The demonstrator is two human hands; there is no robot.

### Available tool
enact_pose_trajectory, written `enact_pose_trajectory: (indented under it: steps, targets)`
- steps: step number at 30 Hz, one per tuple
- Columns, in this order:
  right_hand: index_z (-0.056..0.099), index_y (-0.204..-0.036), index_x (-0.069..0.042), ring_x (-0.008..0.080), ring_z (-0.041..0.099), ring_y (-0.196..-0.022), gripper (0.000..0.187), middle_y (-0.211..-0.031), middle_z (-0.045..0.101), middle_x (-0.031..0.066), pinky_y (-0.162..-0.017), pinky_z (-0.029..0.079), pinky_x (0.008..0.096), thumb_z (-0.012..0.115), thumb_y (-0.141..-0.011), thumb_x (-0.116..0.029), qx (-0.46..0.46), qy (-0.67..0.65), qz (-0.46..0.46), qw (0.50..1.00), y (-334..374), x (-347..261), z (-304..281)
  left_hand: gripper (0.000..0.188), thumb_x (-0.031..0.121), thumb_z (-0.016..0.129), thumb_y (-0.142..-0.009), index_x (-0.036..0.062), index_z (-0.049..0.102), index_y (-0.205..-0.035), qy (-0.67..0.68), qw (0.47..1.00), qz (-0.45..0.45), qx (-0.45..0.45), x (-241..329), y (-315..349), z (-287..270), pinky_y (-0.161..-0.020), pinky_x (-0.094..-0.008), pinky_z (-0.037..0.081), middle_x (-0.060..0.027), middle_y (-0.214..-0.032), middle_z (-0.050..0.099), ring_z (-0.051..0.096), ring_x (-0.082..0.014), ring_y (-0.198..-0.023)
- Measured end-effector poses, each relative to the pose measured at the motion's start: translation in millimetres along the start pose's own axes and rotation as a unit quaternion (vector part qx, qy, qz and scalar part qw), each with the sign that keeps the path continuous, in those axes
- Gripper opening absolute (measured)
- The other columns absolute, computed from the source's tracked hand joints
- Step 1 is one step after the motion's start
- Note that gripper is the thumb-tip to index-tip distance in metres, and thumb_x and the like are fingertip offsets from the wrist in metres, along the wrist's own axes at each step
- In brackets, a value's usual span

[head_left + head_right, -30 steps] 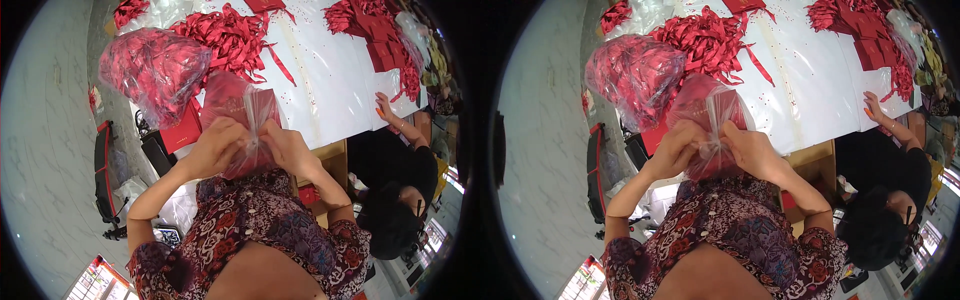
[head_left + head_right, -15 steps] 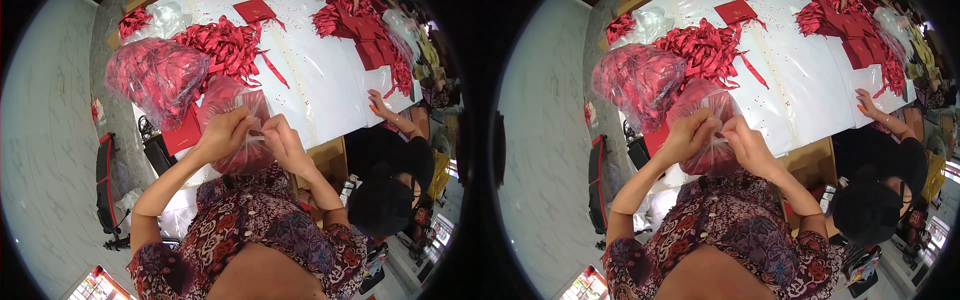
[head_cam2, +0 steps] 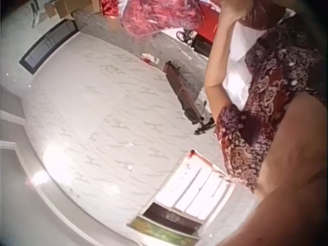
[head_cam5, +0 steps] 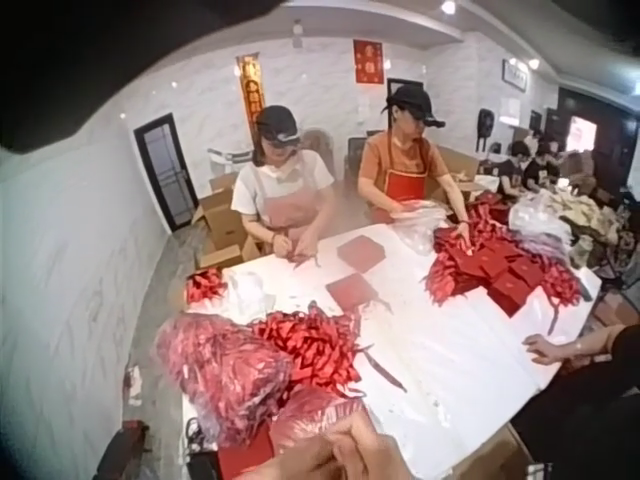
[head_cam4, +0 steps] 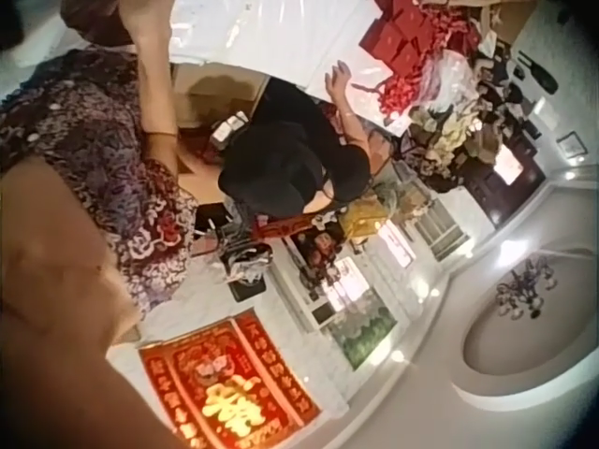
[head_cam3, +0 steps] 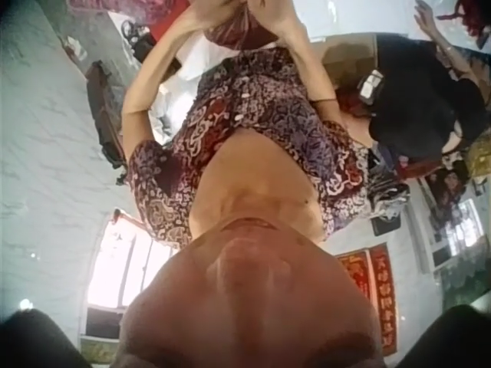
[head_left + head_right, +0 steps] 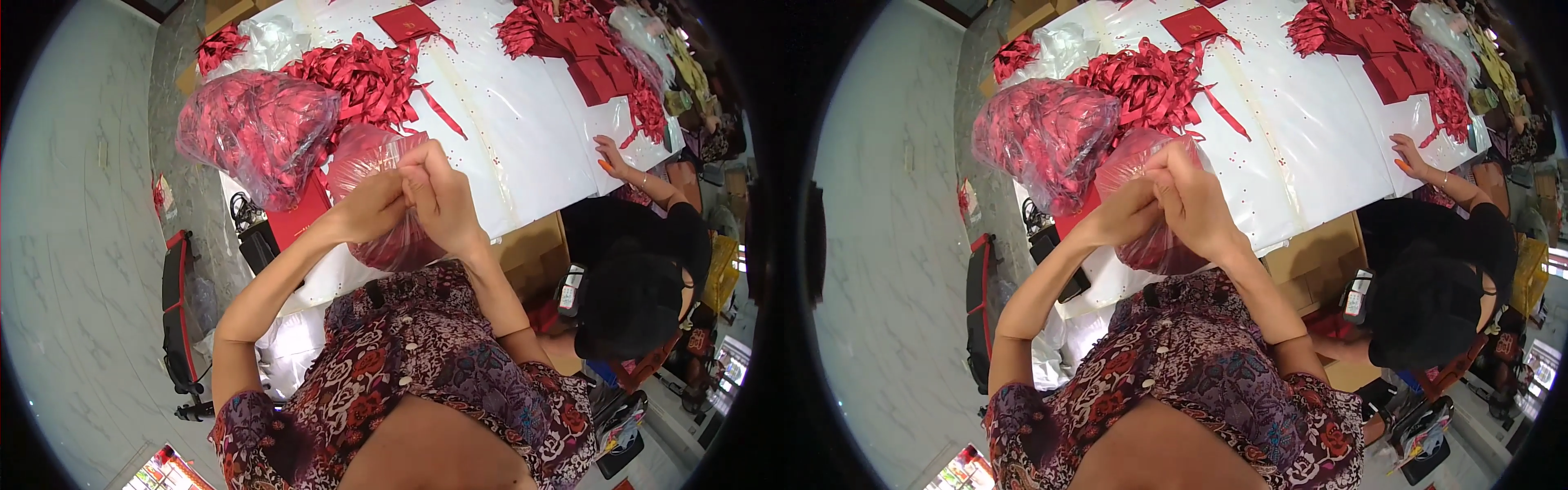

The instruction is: Packing and organizing red envelopes and boxes into bags.

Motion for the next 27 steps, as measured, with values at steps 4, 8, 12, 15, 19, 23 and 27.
enact_pose_trajectory:
  steps: [4, 8, 12, 15, 19, 23, 27]
  targets:
    - [0.052, -0.101, -0.002, 0.0272, 0.06, -0.061, 0.011, -0.074, 0.057, 0.0135, -0.058, 0.047, 0.0342, 0.048, -0.101, -0.012, 0.011, 0.036, -0.032, 0.999, -1, -5, -3, 0.009, 0.003, 0.052, -0.083, -0.0001, 0.059, -0.089, -0.003, 0.992, 0.126, 0.008, 23, 1, 3, -0.077, -0.0441, 0.048, -0.0196, -0.084, 0.061, 0.061, -0.04, -0.086]
    - [0.053, -0.103, -0.002, 0.024, 0.061, -0.063, 0.009, -0.086, 0.06, 0.0131, -0.058, 0.047, 0.0325, 0.05, -0.1, -0.009, -0.002, 0.031, -0.075, 0.997, 1, -3, -11, 0.014, 0.008, 0.052, -0.092, -0.0014, 0.06, -0.085, -0.052, 0.992, 0.088, 0.07, 18, 1, 0, -0.074, -0.0437, 0.048, -0.0185, -0.08, 0.061, 0.061, -0.0377, -0.082]
    - [0.057, -0.114, -0.004, 0.0206, 0.062, -0.083, 0.029, -0.102, 0.061, 0.0087, -0.07, 0.049, 0.0318, 0.067, -0.087, -0.007, 0.008, 0.033, -0.08, 0.996, 6, -10, -35, 0.031, 0.02, 0.051, -0.099, -0.0025, 0.059, -0.08, 0.065, 0.995, 0.054, 0.057, 8, -2, -3, -0.07, -0.0442, 0.047, -0.0203, -0.074, 0.059, 0.06, -0.0377, -0.074]
    - [0.061, -0.119, -0.005, 0.021, 0.06, -0.096, 0.048, -0.103, 0.062, 0.0076, -0.08, 0.048, 0.0328, 0.078, -0.074, -0.005, -0.029, 0.102, -0.047, 0.993, 11, 12, -34, 0.036, 0.024, 0.046, -0.104, -0.003, 0.059, -0.083, -0.012, 1.0, 0.001, 0.022, 4, -3, -5, -0.065, -0.0388, 0.043, -0.0139, -0.072, 0.056, 0.053, -0.0227, -0.066]
    - [0.069, -0.101, -0.002, 0.025, 0.062, -0.086, 0.03, -0.091, 0.065, 0.0099, -0.078, 0.049, 0.0336, 0.079, -0.072, -0.002, 0.016, 0.084, -0.078, 0.993, 14, 19, -25, 0.045, 0.03, 0.044, -0.104, -0.0036, 0.058, -0.078, -0.003, 0.999, -0.024, 0.023, 3, -4, -4, -0.062, -0.0425, 0.041, -0.0187, -0.068, 0.053, 0.054, -0.0286, -0.064]
    - [0.071, -0.092, -0.003, 0.024, 0.062, -0.073, 0.02, -0.081, 0.065, 0.0073, -0.072, 0.048, 0.0339, 0.077, -0.074, -0.002, 0.058, 0.104, -0.077, 0.99, 16, 23, -28, 0.047, 0.032, 0.042, -0.106, -0.0048, 0.063, -0.086, 0.017, 0.997, -0.071, -0.038, -2, -6, -6, -0.062, -0.0359, 0.042, -0.0145, -0.067, 0.055, 0.053, -0.0162, -0.065]
    - [0.068, -0.082, -0.006, 0.0233, 0.06, -0.069, 0.012, -0.074, 0.063, 0.0055, -0.066, 0.045, 0.0344, 0.077, -0.074, -0.004, 0.095, 0.208, -0.138, 0.964, 24, 9, -31, 0.044, 0.029, 0.043, -0.103, -0.0044, 0.062, -0.082, 0.035, 0.999, -0.03, 0.006, -3, -4, -13, -0.064, -0.0412, 0.045, -0.0208, -0.068, 0.056, 0.058, -0.0281, -0.064]
Point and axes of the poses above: each hand's wrist, its own y-axis away from the middle knuckle, its own z-axis out of the palm, x = y × z, the point moved 7 cm from there along -y, towards the middle knuckle
